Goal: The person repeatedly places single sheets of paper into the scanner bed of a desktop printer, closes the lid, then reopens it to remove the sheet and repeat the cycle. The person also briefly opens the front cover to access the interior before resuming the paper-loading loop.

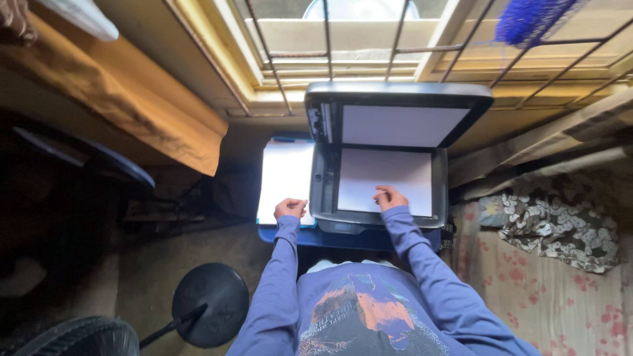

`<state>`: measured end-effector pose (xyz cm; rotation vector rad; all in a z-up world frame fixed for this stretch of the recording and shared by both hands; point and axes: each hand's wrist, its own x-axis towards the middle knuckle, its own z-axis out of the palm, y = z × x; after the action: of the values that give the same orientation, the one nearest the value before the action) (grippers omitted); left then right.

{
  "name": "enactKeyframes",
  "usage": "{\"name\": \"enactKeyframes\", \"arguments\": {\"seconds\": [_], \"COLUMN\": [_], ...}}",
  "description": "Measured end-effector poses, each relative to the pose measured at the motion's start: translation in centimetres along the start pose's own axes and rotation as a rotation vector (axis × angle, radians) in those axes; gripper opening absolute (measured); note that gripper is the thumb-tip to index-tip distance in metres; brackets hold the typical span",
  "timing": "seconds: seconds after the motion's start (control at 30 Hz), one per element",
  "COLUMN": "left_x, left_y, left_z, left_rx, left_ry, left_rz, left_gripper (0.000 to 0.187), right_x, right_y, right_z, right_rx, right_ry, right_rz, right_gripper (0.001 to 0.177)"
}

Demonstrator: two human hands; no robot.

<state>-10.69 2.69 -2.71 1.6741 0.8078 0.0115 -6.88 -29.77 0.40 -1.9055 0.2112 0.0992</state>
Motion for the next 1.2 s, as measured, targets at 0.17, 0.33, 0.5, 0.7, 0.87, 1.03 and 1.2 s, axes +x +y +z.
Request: {"name": "enactKeyframes", "arguments": {"seconds": [0.17, 0.33, 0.5, 0.7, 0.87, 1.03, 1.2], "left_x": [-1.7, -1.2, 0.4, 3.9, 6.1, 5.1, 4.7], "left_y": [-4.0, -6.0, -7.4, -12.2, -15.8, -14.4, -11.9], "left_z": [-4.2, -8.2, -10.4, -11.1, -9.5, -9.2, -10.0], "left_rx": [0.036, 0.224, 0.467, 0.362, 0.124, 0.207, 0.052], "left_ry": [0.115, 0.181, 0.387, 0.362, 0.339, 0.388, 0.32], "left_rz": [-0.05, 0.08, 0.134, 0.018, -0.017, 0.005, -0.092], "left_gripper": [0.021, 0.019, 0.028, 0.042, 0.054, 0.052, 0.043], "right_x": [-4.9, -6.4, -5.6, -4.6, -5.0, -5.0, -4.4], "right_y": [-5.3, -8.1, -5.4, -1.1, -0.2, 1.7, 3.6], "right_z": [8.5, 17.4, 25.7, 29.9, 30.6, 30.9, 30.9], "right_rx": [-0.131, -0.334, -0.669, -0.899, -1.001, -1.008, -0.948], "right_ry": [-0.284, -0.521, -0.728, -0.647, -0.601, -0.496, -0.549], "right_rz": [-0.252, -0.397, -0.397, -0.599, -0.549, -0.722, -0.865], "right_gripper": [0.018, 0.019, 0.021, 0.079, 0.093, 0.056, 0.033]}}
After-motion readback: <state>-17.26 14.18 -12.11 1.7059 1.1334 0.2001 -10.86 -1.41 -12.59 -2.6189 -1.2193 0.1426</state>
